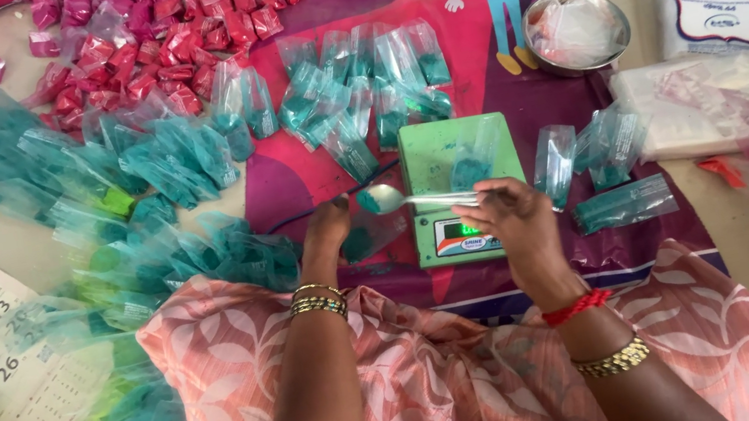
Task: The person weighs and sorts small plastic packets filled with a blue substance on a digital scale using a spoon.
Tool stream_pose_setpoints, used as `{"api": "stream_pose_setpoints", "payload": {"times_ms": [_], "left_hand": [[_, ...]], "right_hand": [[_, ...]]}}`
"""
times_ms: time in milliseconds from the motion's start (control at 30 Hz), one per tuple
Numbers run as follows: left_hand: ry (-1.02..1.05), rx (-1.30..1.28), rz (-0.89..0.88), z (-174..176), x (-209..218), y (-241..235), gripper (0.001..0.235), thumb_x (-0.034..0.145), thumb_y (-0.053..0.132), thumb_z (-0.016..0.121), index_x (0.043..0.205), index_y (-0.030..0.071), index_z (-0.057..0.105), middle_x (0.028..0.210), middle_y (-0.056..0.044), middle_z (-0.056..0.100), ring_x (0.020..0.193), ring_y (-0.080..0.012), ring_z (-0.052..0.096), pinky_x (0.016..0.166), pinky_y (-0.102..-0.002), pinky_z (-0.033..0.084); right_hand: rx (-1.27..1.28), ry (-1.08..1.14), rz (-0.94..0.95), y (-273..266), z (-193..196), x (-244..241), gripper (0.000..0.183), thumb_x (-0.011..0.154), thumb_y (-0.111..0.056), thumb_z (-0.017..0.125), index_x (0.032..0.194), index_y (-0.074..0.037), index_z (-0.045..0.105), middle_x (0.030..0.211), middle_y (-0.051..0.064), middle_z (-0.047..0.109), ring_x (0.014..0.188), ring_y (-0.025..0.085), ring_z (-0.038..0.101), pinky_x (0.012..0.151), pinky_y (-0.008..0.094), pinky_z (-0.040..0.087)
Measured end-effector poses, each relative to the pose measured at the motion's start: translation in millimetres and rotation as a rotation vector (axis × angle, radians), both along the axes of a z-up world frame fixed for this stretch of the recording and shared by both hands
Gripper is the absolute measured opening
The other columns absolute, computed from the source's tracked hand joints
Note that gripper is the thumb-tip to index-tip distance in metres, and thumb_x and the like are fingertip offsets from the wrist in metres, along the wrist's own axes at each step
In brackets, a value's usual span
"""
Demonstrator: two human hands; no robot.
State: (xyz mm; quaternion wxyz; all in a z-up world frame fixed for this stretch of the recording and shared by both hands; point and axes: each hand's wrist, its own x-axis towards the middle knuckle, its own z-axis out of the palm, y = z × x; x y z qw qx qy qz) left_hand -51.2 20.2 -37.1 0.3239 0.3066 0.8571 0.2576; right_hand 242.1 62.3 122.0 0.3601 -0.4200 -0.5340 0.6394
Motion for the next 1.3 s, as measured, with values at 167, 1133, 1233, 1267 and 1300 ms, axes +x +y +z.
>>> {"api": "stream_pose_setpoints", "payload": {"times_ms": [167, 1133, 1233, 1267, 1300], "left_hand": [[0.369, 0.157, -0.201, -41, -20, 12, 0.049, 0.108, 0.039, 0.039, 0.108, -0.001, 0.067, 0.109, -0.03, 0.068, 0.104, -0.0498, 0.066, 0.091, -0.058, 0.052], [0.771, 0.443, -0.482, -21, -11, 8, 0.03, 0.108, 0.027, 0.048, 0.106, 0.002, 0.063, 0.095, -0.021, 0.066, 0.089, -0.0424, 0.068, 0.074, -0.055, 0.054], [0.776, 0.442, -0.481, -21, -12, 7, 0.029, 0.108, 0.027, 0.048, 0.106, 0.002, 0.063, 0.094, -0.02, 0.066, 0.088, -0.0422, 0.068, 0.073, -0.056, 0.054], [0.772, 0.44, -0.485, -21, -12, 6, 0.03, 0.108, 0.027, 0.048, 0.106, 0.002, 0.063, 0.095, -0.02, 0.066, 0.089, -0.0426, 0.068, 0.073, -0.056, 0.054], [0.769, 0.438, -0.488, -21, -12, 6, 0.03, 0.109, 0.028, 0.048, 0.105, 0.002, 0.063, 0.096, -0.02, 0.066, 0.09, -0.043, 0.068, 0.074, -0.056, 0.053]], "right_hand": [[0.039, 0.14, -0.084, 9, 54, 26, 0.014, 0.102, 0.001, 0.054, 0.109, 0.006, 0.064, 0.101, 0.019, 0.071, 0.097, 0.03, 0.078, 0.09, 0.038, 0.067], [1.263, -0.557, -0.106, 12, 91, 56, 0.023, 0.101, 0.012, 0.055, 0.118, 0.002, 0.067, 0.107, 0.018, 0.074, 0.096, 0.028, 0.075, 0.079, 0.036, 0.061], [1.201, -0.491, -0.191, 21, 91, 65, 0.018, 0.107, 0.011, 0.055, 0.118, 0.003, 0.066, 0.106, 0.017, 0.074, 0.095, 0.026, 0.076, 0.078, 0.036, 0.062], [1.059, -0.326, -0.227, 25, 89, 69, 0.014, 0.111, 0.009, 0.055, 0.12, 0.003, 0.065, 0.107, 0.015, 0.074, 0.097, 0.025, 0.077, 0.082, 0.035, 0.064], [0.913, -0.164, -0.261, 29, 88, 73, 0.011, 0.116, 0.006, 0.054, 0.122, 0.003, 0.063, 0.108, 0.014, 0.073, 0.099, 0.024, 0.079, 0.085, 0.034, 0.066]]}}
